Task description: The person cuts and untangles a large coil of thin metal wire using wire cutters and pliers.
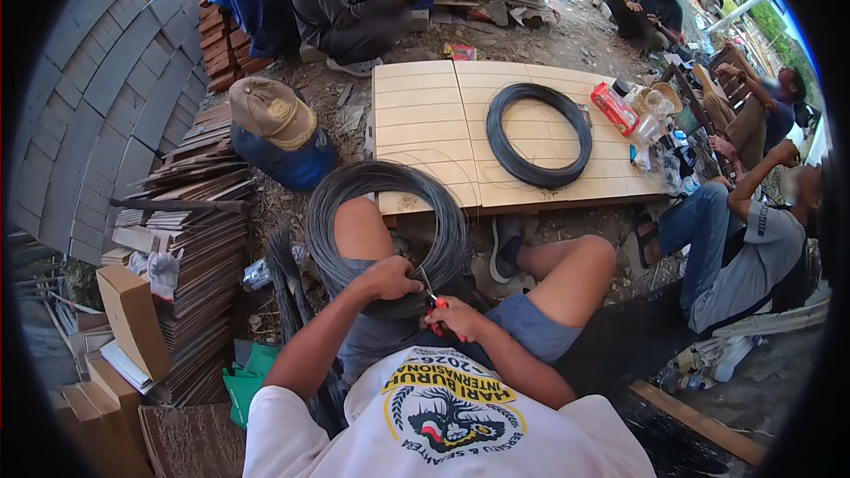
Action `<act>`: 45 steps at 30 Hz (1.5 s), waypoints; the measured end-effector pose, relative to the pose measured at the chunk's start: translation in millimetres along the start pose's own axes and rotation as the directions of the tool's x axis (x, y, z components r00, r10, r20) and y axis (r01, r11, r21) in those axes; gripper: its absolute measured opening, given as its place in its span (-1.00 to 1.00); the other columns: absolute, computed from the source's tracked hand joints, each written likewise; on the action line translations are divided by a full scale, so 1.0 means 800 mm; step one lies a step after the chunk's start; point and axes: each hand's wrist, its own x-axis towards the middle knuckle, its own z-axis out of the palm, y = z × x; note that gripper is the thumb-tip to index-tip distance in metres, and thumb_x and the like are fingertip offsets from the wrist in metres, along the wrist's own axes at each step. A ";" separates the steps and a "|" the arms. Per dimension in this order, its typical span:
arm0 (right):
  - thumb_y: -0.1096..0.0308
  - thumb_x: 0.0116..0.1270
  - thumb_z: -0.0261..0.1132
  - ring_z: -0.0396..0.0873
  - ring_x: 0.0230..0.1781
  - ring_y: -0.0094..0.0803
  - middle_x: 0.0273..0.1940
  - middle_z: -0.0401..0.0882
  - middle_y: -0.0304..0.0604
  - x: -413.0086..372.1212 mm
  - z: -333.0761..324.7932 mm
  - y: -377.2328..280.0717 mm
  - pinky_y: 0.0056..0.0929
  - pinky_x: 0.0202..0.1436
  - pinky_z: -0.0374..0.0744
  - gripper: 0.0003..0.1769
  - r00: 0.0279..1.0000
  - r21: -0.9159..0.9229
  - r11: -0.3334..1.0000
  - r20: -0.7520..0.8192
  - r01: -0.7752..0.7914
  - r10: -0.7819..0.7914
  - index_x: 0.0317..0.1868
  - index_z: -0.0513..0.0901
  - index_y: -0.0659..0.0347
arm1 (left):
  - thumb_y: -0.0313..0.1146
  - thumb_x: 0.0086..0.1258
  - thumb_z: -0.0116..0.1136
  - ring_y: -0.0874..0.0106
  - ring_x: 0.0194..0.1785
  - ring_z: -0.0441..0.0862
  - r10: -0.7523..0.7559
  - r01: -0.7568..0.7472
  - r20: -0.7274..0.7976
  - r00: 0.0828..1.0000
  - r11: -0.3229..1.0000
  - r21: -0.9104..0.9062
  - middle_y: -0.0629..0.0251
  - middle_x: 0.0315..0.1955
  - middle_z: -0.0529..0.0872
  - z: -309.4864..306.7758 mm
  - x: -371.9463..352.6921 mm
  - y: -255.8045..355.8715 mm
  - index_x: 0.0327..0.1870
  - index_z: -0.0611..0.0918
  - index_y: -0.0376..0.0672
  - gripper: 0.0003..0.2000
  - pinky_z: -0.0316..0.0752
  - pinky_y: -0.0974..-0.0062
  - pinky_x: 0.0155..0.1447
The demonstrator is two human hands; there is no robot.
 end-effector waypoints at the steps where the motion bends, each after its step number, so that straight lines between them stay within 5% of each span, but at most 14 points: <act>1: 0.37 0.32 0.30 0.63 -0.25 -0.43 -0.28 0.68 -0.15 -0.001 0.002 -0.005 -0.48 -0.12 0.54 -0.84 1.000 -0.033 0.999 -0.004 -0.008 0.008 -0.20 0.60 0.29 | -0.09 0.22 0.36 0.09 -0.30 0.69 -0.015 0.015 0.009 1.000 0.999 -0.028 -0.10 -0.43 0.71 -0.002 0.000 0.001 -0.32 0.71 -0.37 -0.60 0.50 0.17 -0.13; 12: 0.41 0.29 0.27 0.44 -0.61 -0.52 -0.55 0.50 -0.25 -0.012 0.018 0.000 -0.47 -0.52 0.42 -0.88 0.990 -0.039 0.993 -0.085 0.109 -0.112 -0.32 0.53 0.27 | -0.17 0.29 0.33 0.27 -0.32 0.68 -0.022 0.028 0.055 0.998 0.994 -0.102 0.02 -0.43 0.73 -0.005 0.002 -0.002 -0.24 0.72 -0.34 -0.67 0.50 0.27 -0.14; 23: 0.45 0.26 0.29 0.48 -0.47 -0.53 -0.46 0.52 -0.25 -0.016 0.022 -0.006 -0.47 -0.36 0.47 -0.88 0.991 -0.008 0.996 -0.103 0.089 -0.089 -0.27 0.51 0.28 | -0.15 0.27 0.31 0.19 -0.28 0.68 -0.045 0.052 0.071 0.996 0.994 -0.098 -0.04 -0.41 0.72 -0.006 0.007 -0.007 -0.27 0.71 -0.37 -0.64 0.50 0.25 -0.11; 28: 0.41 0.25 0.28 0.49 -0.43 -0.52 -0.44 0.55 -0.26 0.001 0.018 -0.001 -0.50 -0.30 0.46 -0.87 0.989 -0.175 0.983 -0.125 0.060 -0.083 -0.28 0.52 0.28 | -0.12 0.25 0.31 0.10 -0.23 0.70 -0.069 0.074 0.106 0.992 0.996 -0.043 -0.09 -0.37 0.72 -0.007 0.003 0.000 -0.25 0.71 -0.38 -0.61 0.51 0.19 -0.08; 34: 0.40 0.26 0.27 0.48 -0.48 -0.52 -0.47 0.53 -0.25 -0.004 0.028 -0.005 -0.46 -0.37 0.45 -0.86 0.973 -0.164 0.974 -0.140 0.158 -0.181 -0.30 0.50 0.28 | -0.11 0.21 0.31 0.09 -0.15 0.73 -0.069 0.077 0.109 0.992 0.995 -0.065 -0.13 -0.28 0.75 -0.012 0.001 0.003 -0.19 0.73 -0.38 -0.58 0.54 0.22 0.00; 45: 0.43 0.26 0.28 0.45 -0.53 -0.54 -0.49 0.48 -0.27 -0.025 0.024 -0.018 -0.47 -0.41 0.45 -0.89 0.988 -0.162 0.985 -0.129 0.065 -0.086 -0.29 0.51 0.26 | -0.19 0.30 0.29 0.21 -0.21 0.71 -0.039 0.052 0.094 0.995 0.989 -0.140 0.00 -0.34 0.76 -0.008 0.006 -0.006 -0.17 0.73 -0.34 -0.67 0.52 0.26 -0.04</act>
